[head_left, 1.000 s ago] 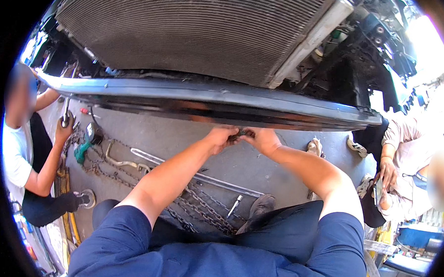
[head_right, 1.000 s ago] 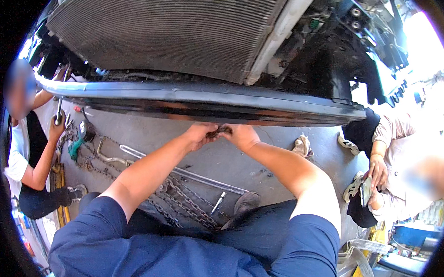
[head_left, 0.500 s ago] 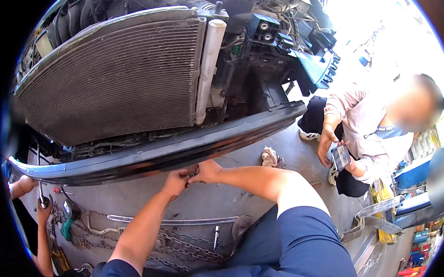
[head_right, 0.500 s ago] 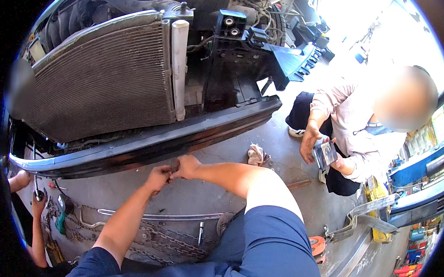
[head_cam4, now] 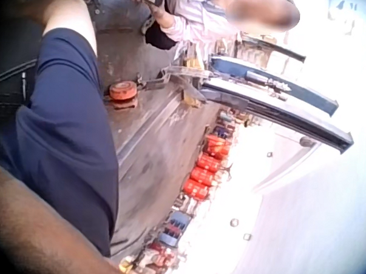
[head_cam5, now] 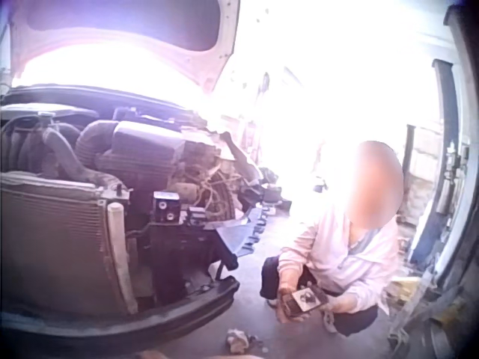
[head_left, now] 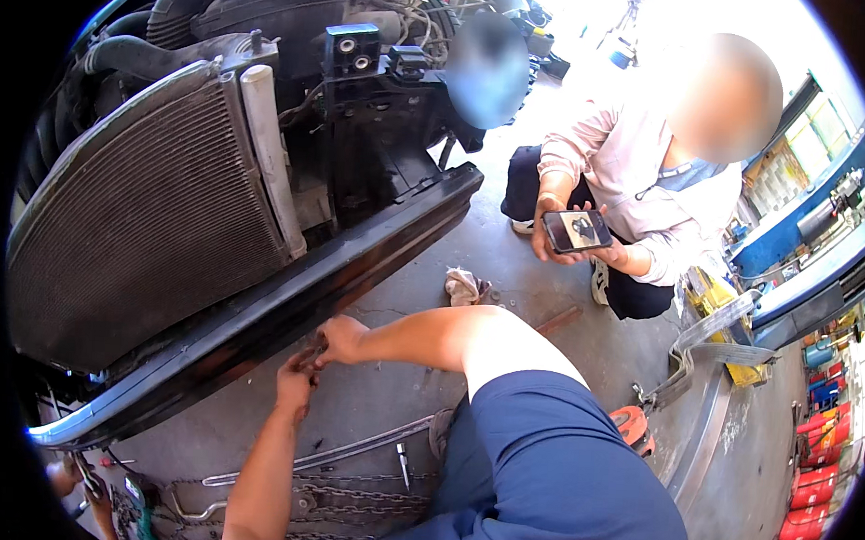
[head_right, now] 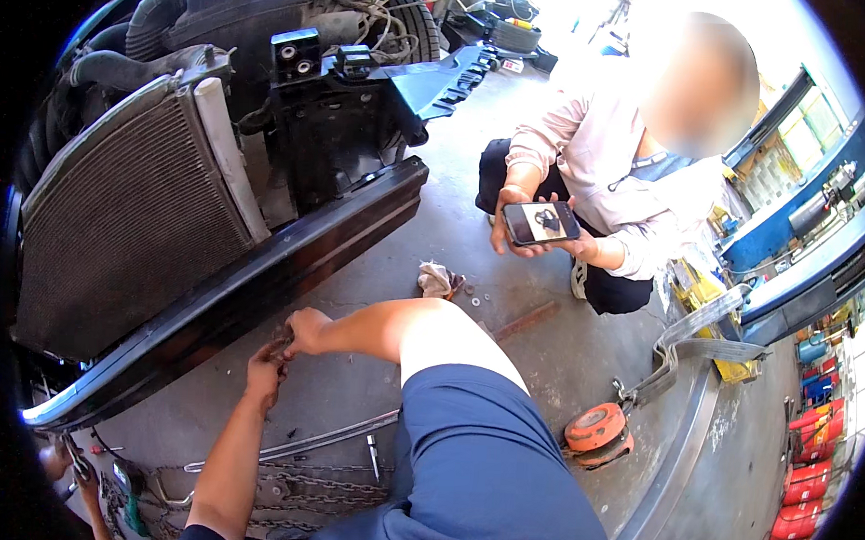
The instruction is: The person secures a black plastic component to the front of a vehicle using a socket wrench and bolts.
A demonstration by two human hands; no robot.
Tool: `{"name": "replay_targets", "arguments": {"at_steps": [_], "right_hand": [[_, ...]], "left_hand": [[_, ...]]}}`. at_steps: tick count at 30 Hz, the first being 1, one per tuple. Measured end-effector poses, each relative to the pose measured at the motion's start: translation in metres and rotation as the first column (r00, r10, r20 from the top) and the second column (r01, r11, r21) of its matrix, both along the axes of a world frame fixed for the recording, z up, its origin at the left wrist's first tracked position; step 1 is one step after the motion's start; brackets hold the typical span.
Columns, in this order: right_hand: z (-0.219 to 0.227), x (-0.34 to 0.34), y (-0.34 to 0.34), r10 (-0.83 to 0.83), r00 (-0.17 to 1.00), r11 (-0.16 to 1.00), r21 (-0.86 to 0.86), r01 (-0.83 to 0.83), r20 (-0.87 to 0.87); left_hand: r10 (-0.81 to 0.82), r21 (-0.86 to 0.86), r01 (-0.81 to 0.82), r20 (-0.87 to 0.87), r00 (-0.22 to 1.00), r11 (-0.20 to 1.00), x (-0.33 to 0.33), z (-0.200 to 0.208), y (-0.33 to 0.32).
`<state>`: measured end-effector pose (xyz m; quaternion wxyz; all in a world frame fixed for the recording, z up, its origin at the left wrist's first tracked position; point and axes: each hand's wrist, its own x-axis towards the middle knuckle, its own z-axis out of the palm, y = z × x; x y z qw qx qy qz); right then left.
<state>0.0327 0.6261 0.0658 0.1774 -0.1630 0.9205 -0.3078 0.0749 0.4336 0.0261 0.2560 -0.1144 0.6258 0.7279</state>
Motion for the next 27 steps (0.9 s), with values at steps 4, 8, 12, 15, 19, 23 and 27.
{"name": "replay_targets", "arguments": {"at_steps": [4,8,12,15,19,23,27], "right_hand": [[-0.008,0.002,0.014,0.193,0.980,0.959,0.200,-0.199,0.048],[0.008,0.011,0.023,0.362,0.926,0.861,0.343,-0.375,0.102],[0.018,0.015,0.027,0.302,0.948,0.883,0.348,-0.317,0.097],[0.009,0.011,0.033,0.289,0.955,0.888,0.354,-0.295,0.071],[0.005,0.010,0.036,0.271,0.960,0.901,0.333,-0.277,0.066],[-0.001,0.010,0.037,0.286,0.954,0.886,0.353,-0.301,0.095],[0.003,0.012,0.034,0.303,0.950,0.877,0.368,-0.310,0.078]], "left_hand": [[0.040,0.188,-0.151,0.491,0.870,0.970,-0.014,-0.038,-0.019],[-0.020,0.199,-0.100,0.525,0.851,0.975,-0.013,-0.036,-0.020],[-0.091,0.239,-0.037,0.502,0.860,0.970,-0.009,-0.039,-0.012],[-0.091,0.212,-0.015,0.478,0.874,0.977,-0.005,-0.036,-0.003],[-0.058,0.164,-0.021,0.458,0.887,0.986,-0.003,-0.027,0.000],[-0.046,0.130,-0.016,0.466,0.883,0.991,-0.005,-0.029,-0.003],[-0.039,0.121,-0.020,0.468,0.883,0.992,-0.004,-0.028,-0.002]]}}
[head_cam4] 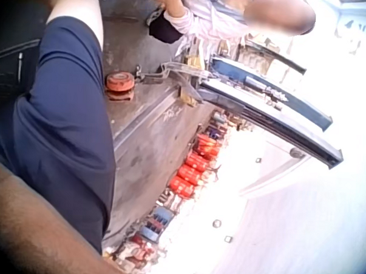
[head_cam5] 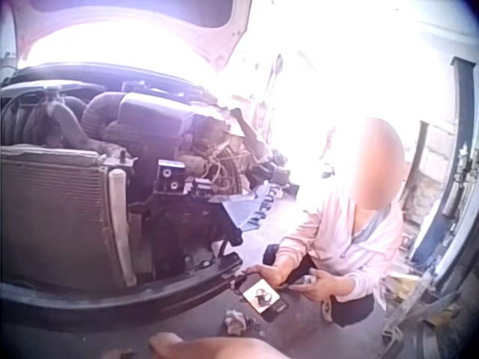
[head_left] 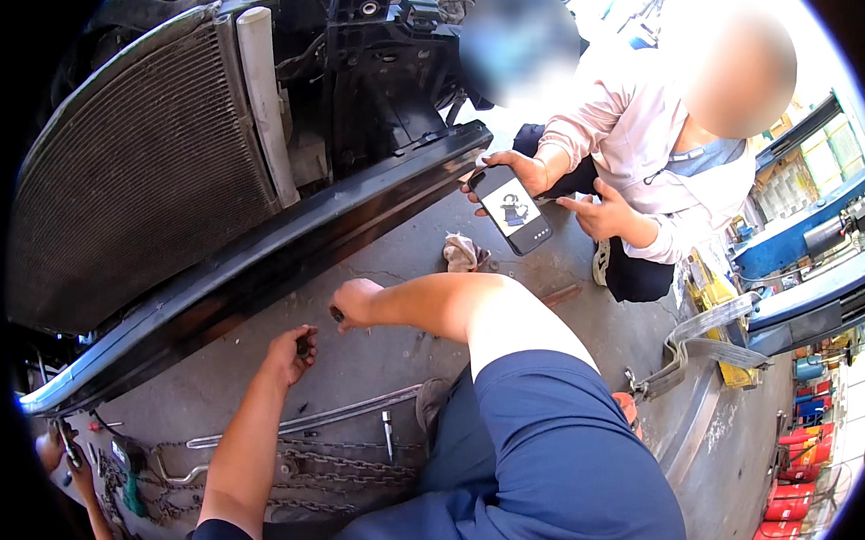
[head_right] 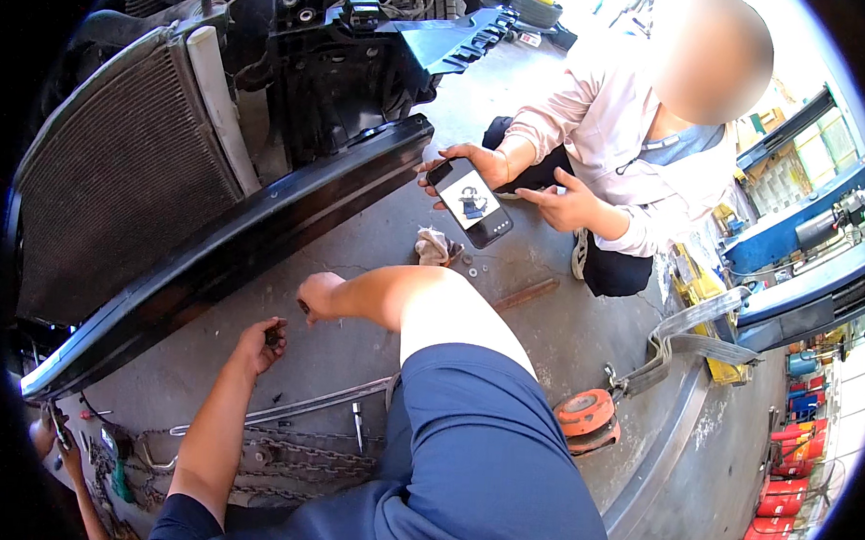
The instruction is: The person secures a black plastic component to the front of a vehicle using a socket wrench and bolts.
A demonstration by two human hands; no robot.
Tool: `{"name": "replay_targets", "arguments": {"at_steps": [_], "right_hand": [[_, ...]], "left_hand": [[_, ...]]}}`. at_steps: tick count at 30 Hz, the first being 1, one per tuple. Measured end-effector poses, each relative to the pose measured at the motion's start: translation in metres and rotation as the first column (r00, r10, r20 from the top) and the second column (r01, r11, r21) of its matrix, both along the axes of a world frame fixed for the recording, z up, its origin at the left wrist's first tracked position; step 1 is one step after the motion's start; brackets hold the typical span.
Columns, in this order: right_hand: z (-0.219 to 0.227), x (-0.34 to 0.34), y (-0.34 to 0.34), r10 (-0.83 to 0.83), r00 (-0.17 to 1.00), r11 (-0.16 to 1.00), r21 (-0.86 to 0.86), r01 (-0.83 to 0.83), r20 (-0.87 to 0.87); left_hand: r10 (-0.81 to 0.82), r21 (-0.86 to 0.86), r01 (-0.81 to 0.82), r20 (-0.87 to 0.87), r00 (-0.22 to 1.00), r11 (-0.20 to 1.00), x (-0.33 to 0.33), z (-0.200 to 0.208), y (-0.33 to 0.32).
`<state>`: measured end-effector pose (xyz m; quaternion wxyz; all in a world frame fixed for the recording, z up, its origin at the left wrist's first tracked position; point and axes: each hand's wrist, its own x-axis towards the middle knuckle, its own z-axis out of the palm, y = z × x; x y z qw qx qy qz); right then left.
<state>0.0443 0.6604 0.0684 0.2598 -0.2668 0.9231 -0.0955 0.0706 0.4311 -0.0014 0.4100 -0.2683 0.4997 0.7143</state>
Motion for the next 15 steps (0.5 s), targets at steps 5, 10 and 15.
{"name": "replay_targets", "arguments": {"at_steps": [5,10,15], "right_hand": [[0.016,0.002,-0.007,-0.007,1.000,1.000,-0.024,0.007,-0.001],[0.006,-0.001,-0.007,0.004,1.000,0.999,-0.035,-0.004,-0.019],[0.002,-0.003,-0.009,-0.016,1.000,0.999,-0.042,0.016,0.000]], "left_hand": [[0.003,-0.009,-0.003,-0.006,1.000,1.000,0.001,0.005,-0.003],[0.016,-0.004,-0.017,-0.027,1.000,1.000,0.001,0.011,-0.003],[0.030,-0.015,-0.031,-0.016,0.999,0.999,0.002,0.010,-0.004]]}}
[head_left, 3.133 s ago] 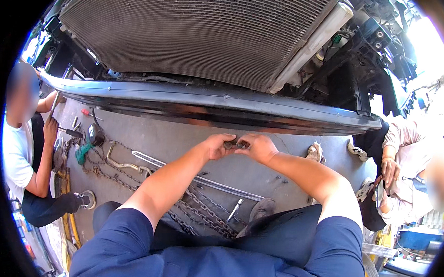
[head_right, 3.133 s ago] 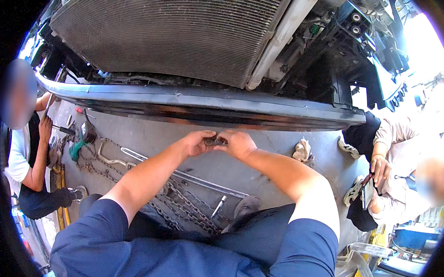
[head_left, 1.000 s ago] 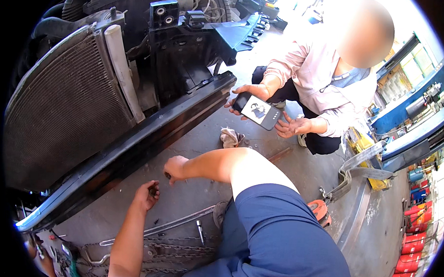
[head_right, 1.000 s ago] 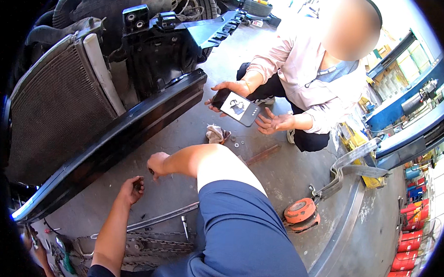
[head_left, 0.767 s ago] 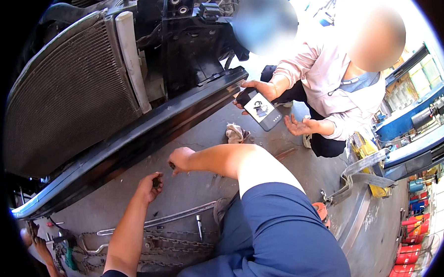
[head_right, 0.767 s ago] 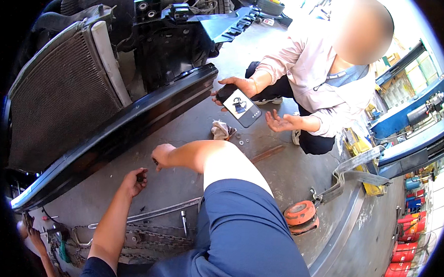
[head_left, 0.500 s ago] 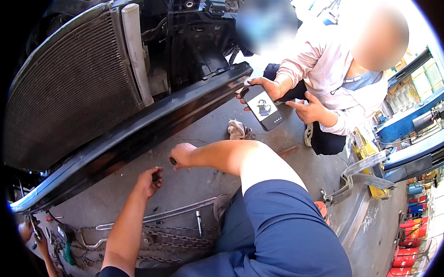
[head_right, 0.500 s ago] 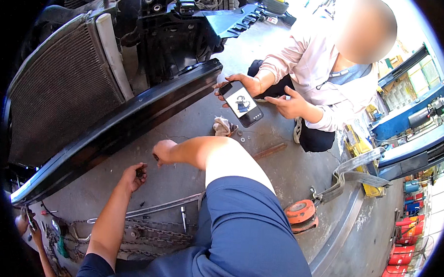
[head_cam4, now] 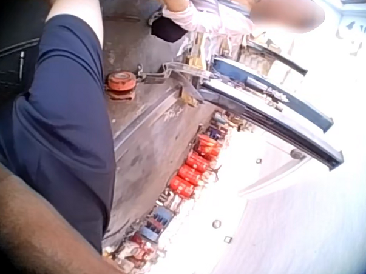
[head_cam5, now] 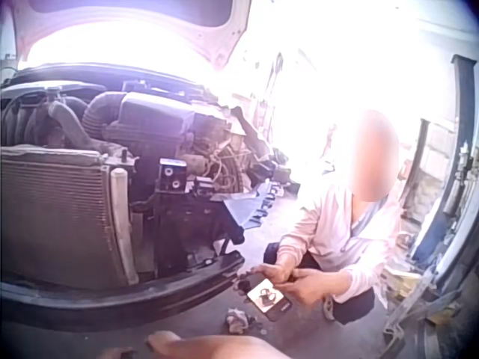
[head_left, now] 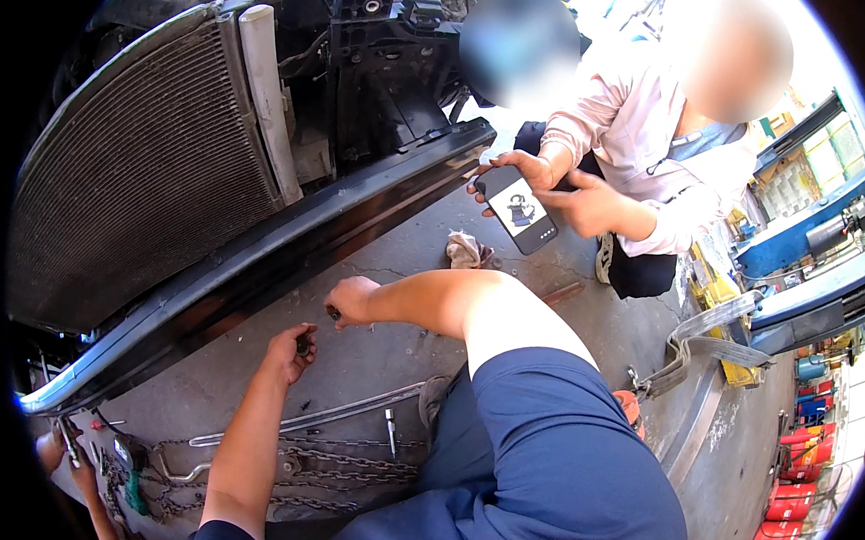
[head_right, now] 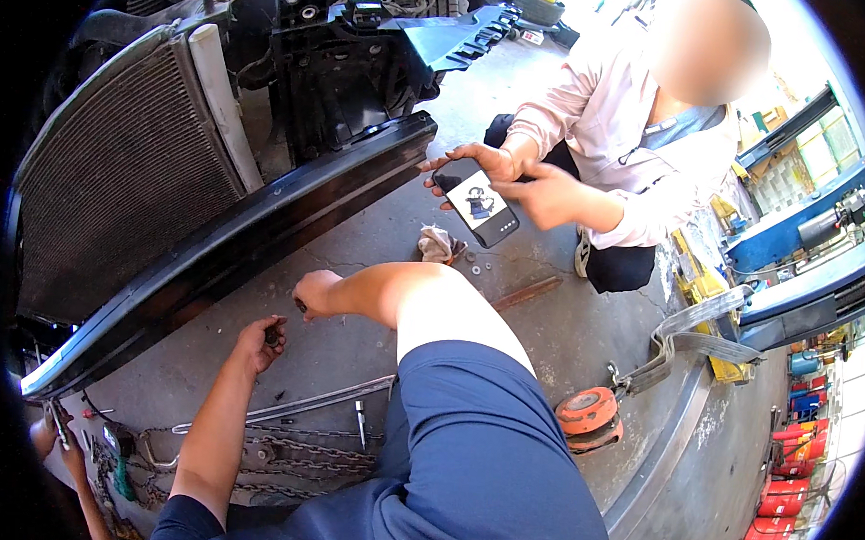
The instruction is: The person secures a black plastic component to the front of a vehicle using a socket wrench and bolts.
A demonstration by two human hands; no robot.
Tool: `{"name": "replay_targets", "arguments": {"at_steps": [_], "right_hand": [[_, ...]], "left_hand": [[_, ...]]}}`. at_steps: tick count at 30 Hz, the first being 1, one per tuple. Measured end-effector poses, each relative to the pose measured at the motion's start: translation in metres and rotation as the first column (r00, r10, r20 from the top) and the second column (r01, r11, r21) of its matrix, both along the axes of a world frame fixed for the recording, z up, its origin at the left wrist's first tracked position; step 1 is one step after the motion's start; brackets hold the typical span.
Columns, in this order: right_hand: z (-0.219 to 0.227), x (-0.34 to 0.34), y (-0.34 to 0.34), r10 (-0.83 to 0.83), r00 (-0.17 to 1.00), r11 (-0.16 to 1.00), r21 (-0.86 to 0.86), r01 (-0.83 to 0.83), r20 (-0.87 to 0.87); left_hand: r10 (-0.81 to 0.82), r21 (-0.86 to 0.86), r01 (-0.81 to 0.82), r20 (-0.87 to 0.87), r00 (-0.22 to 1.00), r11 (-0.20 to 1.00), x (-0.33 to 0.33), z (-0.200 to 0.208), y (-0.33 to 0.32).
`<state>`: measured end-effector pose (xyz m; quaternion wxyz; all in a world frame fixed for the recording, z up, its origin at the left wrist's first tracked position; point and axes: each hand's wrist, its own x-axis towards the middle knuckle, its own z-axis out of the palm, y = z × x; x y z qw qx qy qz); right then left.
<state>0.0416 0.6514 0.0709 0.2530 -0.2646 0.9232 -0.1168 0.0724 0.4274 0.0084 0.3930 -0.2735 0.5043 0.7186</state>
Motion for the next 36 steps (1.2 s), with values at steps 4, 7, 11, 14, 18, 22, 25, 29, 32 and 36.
{"name": "replay_targets", "arguments": {"at_steps": [4,7,11,14,18,22,25,29,32,36], "right_hand": [[0.001,0.001,0.002,0.012,1.000,1.000,-0.011,-0.012,-0.020],[0.003,0.002,0.004,0.017,1.000,1.000,-0.007,-0.017,-0.018],[0.001,0.004,0.004,0.021,0.999,1.000,0.003,-0.021,-0.033],[0.004,0.004,0.004,0.046,0.998,0.999,-0.001,-0.046,-0.037],[0.001,0.002,0.003,0.035,0.999,0.999,-0.020,-0.035,-0.027],[-0.004,-0.003,0.008,0.032,0.999,0.999,-0.006,-0.032,-0.033],[-0.004,-0.012,-0.005,0.114,0.993,0.992,0.049,-0.114,-0.011],[-0.020,-0.004,0.006,0.116,0.991,0.993,-0.008,-0.117,-0.063],[-0.015,0.001,0.003,0.079,0.990,0.997,0.010,-0.079,-0.118],[0.003,0.008,-0.008,0.011,1.000,0.999,0.039,-0.012,0.008]], "left_hand": [[-0.020,0.014,0.020,-0.008,1.000,1.000,-0.002,-0.005,-0.002],[-0.020,-0.001,0.020,0.003,1.000,1.000,-0.003,-0.006,-0.001],[-0.015,-0.003,0.015,-0.004,1.000,1.000,-0.001,-0.003,0.001],[-0.017,-0.011,0.017,-0.010,1.000,1.000,-0.001,-0.003,0.002],[-0.008,-0.006,0.008,-0.014,1.000,1.000,-0.002,-0.007,0.003],[-0.008,-0.007,0.008,-0.013,1.000,1.000,-0.003,0.005,0.007],[0.007,-0.011,-0.007,-0.045,0.999,1.000,-0.004,-0.012,-0.005],[-0.028,0.173,0.050,-0.128,0.991,0.984,0.003,-0.016,0.000],[0.035,-0.036,-0.039,-0.109,0.993,0.999,0.000,-0.008,0.010],[0.077,-0.001,-0.077,-0.076,0.994,0.997,0.005,-0.004,0.010]]}}
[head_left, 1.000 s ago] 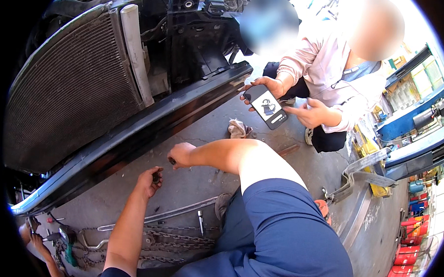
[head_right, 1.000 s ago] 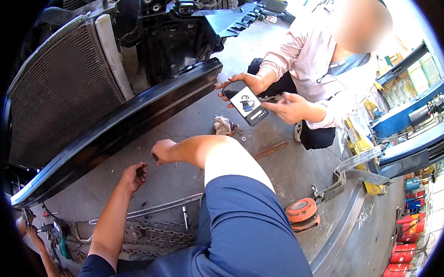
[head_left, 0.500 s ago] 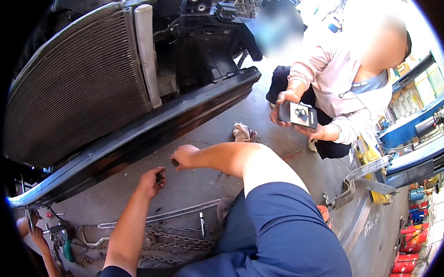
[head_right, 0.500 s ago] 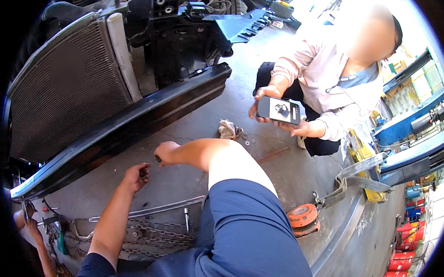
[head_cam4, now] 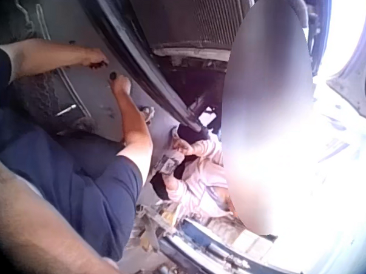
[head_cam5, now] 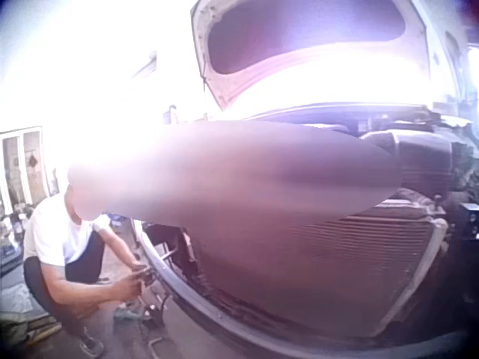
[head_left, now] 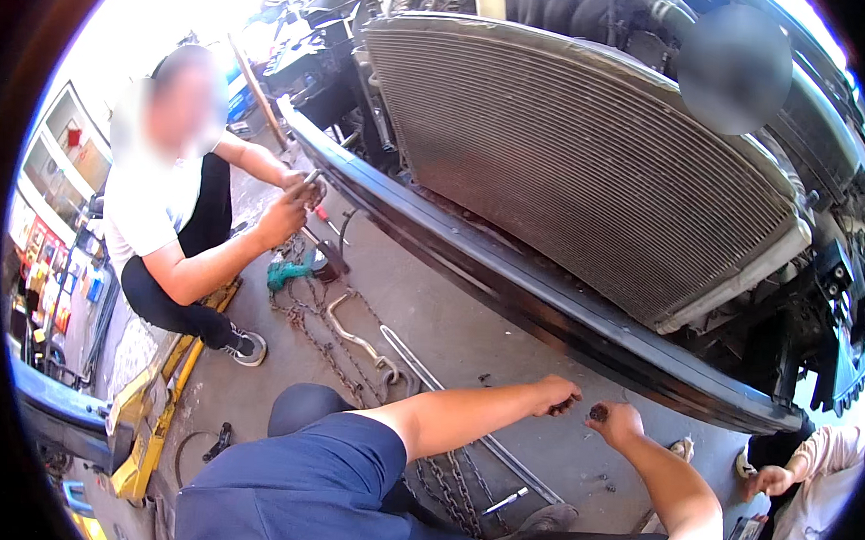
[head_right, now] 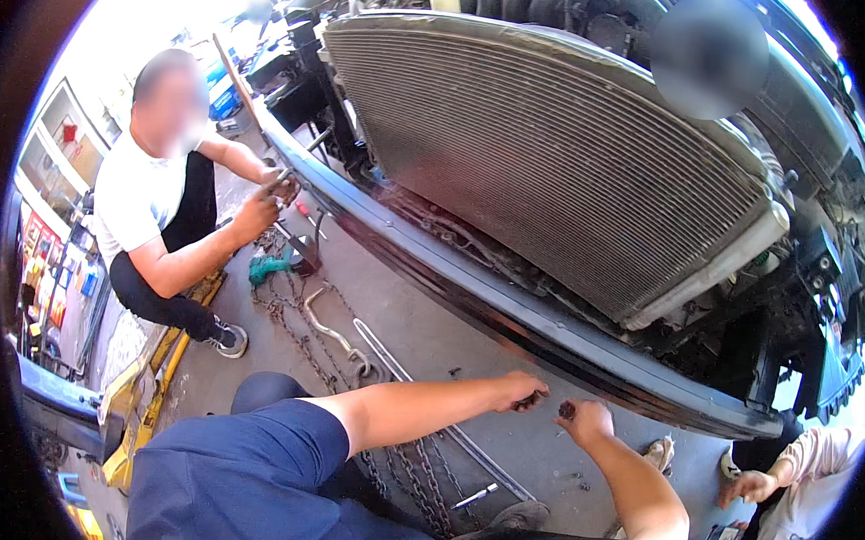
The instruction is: The person secures a black plastic component to the front of a vehicle using a socket wrench and bolts.
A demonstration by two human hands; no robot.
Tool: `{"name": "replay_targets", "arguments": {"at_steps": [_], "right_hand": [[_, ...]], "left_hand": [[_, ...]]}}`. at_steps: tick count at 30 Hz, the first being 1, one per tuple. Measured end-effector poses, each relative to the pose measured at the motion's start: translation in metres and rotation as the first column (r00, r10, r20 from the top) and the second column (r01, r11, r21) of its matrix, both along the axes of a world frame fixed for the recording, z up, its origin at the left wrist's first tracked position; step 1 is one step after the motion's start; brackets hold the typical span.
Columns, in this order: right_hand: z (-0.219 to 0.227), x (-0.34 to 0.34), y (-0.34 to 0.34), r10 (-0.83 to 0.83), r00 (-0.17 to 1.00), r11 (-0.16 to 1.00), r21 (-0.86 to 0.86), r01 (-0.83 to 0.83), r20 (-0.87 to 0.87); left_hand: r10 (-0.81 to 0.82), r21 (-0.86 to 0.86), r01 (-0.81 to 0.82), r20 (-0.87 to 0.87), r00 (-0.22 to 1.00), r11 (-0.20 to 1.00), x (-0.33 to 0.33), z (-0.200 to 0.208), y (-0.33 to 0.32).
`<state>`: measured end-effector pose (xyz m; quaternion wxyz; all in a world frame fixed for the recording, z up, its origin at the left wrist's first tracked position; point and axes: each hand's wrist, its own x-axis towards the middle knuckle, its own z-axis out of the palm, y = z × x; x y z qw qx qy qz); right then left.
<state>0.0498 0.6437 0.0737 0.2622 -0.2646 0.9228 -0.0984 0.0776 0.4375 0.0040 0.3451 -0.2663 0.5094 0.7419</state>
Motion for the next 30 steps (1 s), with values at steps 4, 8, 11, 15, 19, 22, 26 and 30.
{"name": "replay_targets", "arguments": {"at_steps": [4,8,11,15,19,22,26,30], "right_hand": [[-0.006,-0.003,0.002,-0.007,0.999,1.000,0.024,0.008,-0.036],[-0.011,-0.008,0.002,-0.004,0.998,1.000,0.007,0.004,-0.058],[-0.015,-0.010,0.002,-0.002,0.998,1.000,-0.001,0.002,-0.061],[-0.016,-0.010,0.003,-0.004,1.000,1.000,0.013,0.004,-0.018],[-0.021,-0.011,0.003,0.013,0.999,1.000,0.023,-0.012,-0.039],[-0.018,-0.009,0.001,0.000,0.998,1.000,0.026,0.001,-0.056],[-0.006,-0.005,-0.007,0.004,1.000,0.999,0.048,-0.003,-0.030],[-0.026,-0.010,0.002,0.001,1.000,1.000,-0.003,-0.001,-0.030]], "left_hand": [[0.019,0.003,-0.019,0.000,1.000,1.000,-0.003,0.001,0.004],[0.016,-0.005,-0.017,-0.017,1.000,1.000,-0.006,-0.005,0.004],[0.029,0.013,-0.028,-0.009,1.000,1.000,-0.009,-0.008,0.003],[0.018,0.012,-0.018,-0.007,1.000,1.000,-0.010,-0.008,0.003],[0.030,0.021,-0.030,-0.005,1.000,0.999,-0.010,-0.012,0.001],[0.032,0.008,-0.032,-0.006,0.999,0.999,-0.010,-0.007,0.002],[0.038,0.019,-0.038,-0.008,0.999,0.999,-0.009,-0.007,0.000],[0.055,0.037,-0.054,-0.030,0.998,0.998,-0.011,-0.010,0.001]]}}
